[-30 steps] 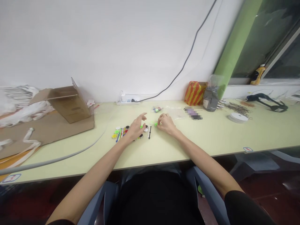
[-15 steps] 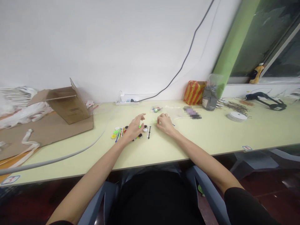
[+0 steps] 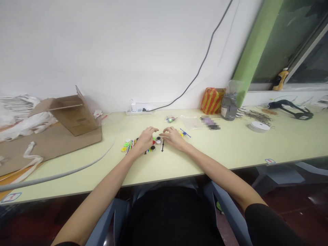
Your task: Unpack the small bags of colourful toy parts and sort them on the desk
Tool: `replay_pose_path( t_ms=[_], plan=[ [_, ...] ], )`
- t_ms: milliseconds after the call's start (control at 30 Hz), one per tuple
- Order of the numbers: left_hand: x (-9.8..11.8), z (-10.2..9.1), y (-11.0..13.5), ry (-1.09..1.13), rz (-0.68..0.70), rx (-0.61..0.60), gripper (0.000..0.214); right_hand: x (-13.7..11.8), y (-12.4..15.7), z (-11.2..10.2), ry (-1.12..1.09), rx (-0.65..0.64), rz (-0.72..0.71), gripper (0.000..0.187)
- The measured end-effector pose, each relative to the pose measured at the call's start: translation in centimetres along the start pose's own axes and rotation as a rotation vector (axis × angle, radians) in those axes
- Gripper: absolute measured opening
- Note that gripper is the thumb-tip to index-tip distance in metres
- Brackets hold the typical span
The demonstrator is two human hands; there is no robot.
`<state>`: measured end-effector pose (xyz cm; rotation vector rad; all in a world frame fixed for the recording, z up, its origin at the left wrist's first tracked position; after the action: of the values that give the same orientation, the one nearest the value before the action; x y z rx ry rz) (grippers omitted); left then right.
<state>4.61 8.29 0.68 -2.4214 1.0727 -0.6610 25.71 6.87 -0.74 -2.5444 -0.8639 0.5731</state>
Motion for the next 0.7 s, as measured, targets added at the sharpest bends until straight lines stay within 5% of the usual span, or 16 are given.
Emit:
replay_pose_path(
  t_ms=[333,500,700],
  plan=[
    [-0.1,0.0,-0.1,0.048,-0.047,0.049,0.059,-0.4,-1.0,1.0,0.064,0.012,-0.036,0.019],
    [0.5,-0.1,-0.2,0.171,-0.099,0.068,0.038,-0.4,-1.2,0.7,-0.056,0.177,0.033,0.018],
    [1.7,-0.3,-0.6,0.409,-0.096,-0.027,0.037,-1.1,-0.9,-0.6,-0.361,0.334,0.037,0.024]
  ],
)
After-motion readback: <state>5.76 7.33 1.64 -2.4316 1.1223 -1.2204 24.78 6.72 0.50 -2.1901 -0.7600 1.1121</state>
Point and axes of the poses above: each hand's wrist, its own y-axis away from the middle knuckle, its own z-axis out of the palm, x = y × z, the point moved 1 cm from there along -y, towards the middle knuckle, and after that the axes turned 3 degrees about z, right-handed, at the moved point
